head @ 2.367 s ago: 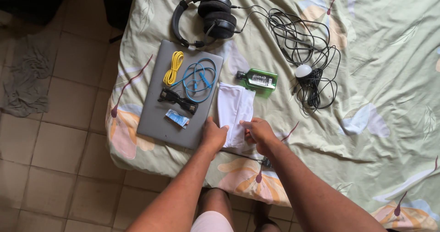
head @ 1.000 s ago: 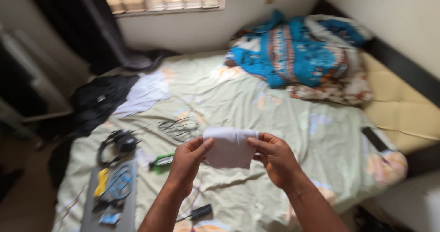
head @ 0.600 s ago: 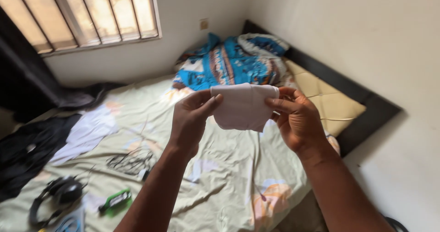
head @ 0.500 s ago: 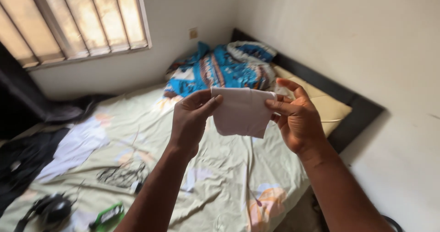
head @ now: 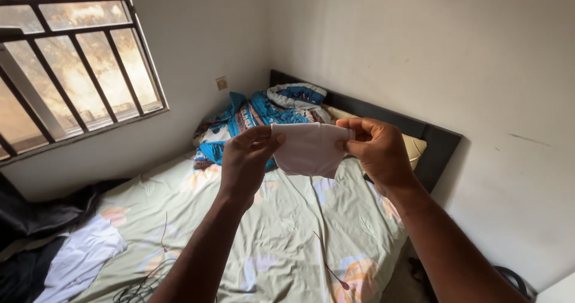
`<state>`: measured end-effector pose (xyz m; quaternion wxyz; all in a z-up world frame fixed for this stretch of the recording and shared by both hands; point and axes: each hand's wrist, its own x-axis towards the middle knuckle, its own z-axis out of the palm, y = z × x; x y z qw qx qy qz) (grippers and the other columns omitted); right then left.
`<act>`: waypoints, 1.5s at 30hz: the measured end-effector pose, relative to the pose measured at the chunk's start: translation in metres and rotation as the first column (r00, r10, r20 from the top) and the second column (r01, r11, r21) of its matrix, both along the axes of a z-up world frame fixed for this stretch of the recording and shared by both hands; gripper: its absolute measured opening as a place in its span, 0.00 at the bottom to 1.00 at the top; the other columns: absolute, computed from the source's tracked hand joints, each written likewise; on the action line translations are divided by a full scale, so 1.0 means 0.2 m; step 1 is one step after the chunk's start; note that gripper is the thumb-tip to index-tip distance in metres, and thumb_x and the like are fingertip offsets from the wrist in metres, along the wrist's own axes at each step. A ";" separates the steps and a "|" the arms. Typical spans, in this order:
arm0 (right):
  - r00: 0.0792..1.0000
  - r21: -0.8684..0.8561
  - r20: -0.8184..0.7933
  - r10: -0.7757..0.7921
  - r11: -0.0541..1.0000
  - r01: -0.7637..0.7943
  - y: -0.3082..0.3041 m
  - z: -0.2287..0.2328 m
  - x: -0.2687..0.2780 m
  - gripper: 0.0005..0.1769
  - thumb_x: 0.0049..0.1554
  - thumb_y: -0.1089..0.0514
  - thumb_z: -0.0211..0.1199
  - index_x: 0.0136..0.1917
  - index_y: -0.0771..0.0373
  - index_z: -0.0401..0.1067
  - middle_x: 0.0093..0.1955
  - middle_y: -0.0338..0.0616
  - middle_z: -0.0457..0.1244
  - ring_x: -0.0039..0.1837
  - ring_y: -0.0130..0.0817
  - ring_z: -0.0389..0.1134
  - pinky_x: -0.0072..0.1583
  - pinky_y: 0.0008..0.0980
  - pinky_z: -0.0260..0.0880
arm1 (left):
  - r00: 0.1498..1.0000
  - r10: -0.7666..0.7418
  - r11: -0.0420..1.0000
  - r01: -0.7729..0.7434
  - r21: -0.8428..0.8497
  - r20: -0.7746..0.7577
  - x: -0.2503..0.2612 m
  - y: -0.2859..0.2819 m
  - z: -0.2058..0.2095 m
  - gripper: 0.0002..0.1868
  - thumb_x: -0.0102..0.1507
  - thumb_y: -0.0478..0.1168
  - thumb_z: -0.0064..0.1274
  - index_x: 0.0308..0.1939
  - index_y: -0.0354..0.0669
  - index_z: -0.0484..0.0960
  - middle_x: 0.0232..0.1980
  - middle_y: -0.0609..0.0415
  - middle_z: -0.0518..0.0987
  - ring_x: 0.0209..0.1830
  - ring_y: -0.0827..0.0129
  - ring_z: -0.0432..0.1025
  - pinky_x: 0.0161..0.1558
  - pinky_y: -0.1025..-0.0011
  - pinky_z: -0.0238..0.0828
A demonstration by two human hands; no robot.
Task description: Organizing various items by picking them up from a bed and placing them into a drawer.
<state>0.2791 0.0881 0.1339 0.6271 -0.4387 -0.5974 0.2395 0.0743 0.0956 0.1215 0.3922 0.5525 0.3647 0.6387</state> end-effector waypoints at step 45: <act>0.727 -0.537 -0.616 -0.302 0.836 -0.108 -0.41 -0.41 -0.09 0.23 0.47 0.60 0.69 0.55 0.67 0.67 0.41 0.49 0.64 0.41 0.40 0.67 0.41 0.40 0.72 | 0.809 -0.553 0.653 0.570 -0.499 0.200 -0.05 -0.20 -0.20 0.47 0.50 0.46 0.63 0.65 0.24 0.59 0.54 0.39 0.73 0.50 0.53 0.72 0.44 0.50 0.75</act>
